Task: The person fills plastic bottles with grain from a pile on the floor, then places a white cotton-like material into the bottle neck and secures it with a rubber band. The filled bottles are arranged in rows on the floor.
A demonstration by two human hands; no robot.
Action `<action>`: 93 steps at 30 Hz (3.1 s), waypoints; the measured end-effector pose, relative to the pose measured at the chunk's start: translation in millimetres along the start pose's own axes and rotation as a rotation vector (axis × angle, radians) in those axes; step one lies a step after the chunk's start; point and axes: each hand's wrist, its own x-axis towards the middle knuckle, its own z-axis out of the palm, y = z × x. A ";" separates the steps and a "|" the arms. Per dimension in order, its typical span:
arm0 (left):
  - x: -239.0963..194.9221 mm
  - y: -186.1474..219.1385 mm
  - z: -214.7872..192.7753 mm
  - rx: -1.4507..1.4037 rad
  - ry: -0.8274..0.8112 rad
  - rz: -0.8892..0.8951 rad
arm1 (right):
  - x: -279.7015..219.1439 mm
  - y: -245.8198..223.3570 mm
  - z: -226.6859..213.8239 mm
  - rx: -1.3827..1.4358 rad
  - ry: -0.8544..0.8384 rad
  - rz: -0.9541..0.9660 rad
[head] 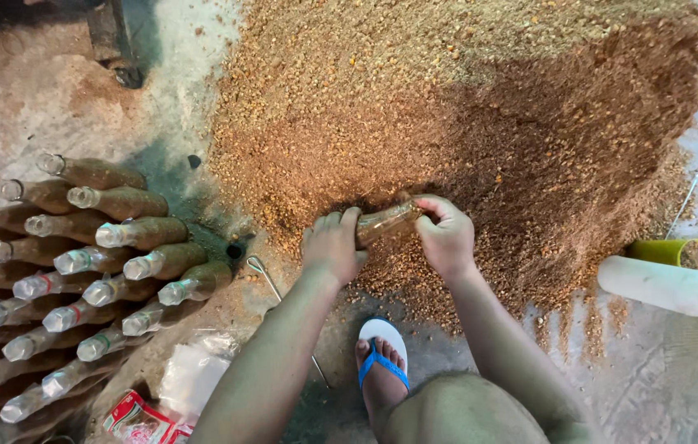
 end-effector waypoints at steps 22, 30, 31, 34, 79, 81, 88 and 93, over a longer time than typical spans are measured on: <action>-8.7 -10.4 4.9 -0.221 0.167 0.095 | 6.1 -40.3 -14.2 -0.212 -0.370 -0.564; -92.4 -52.5 -3.0 -0.642 0.348 0.041 | -37.6 -157.6 4.2 -0.243 -0.711 -0.480; -105.3 -58.8 -2.4 -0.667 0.365 0.021 | -51.4 -172.8 10.4 -0.305 -0.804 -0.461; -138.4 -78.0 -2.4 -0.716 0.457 -0.013 | -79.7 -191.0 36.5 -0.374 -0.858 -0.479; -240.4 -248.2 162.4 -0.901 0.382 -0.640 | -223.7 -78.5 159.5 -0.678 -0.508 -0.471; -245.6 -249.6 165.6 -0.913 0.363 -0.658 | -232.6 -90.3 153.3 -0.649 -0.507 -0.475; -245.7 -255.3 169.2 -0.921 0.378 -0.687 | -228.6 -82.9 151.3 -0.566 -0.522 -0.462; -231.6 -263.2 182.1 -0.892 0.392 -0.690 | -236.2 -82.1 155.9 -0.674 -0.545 -0.690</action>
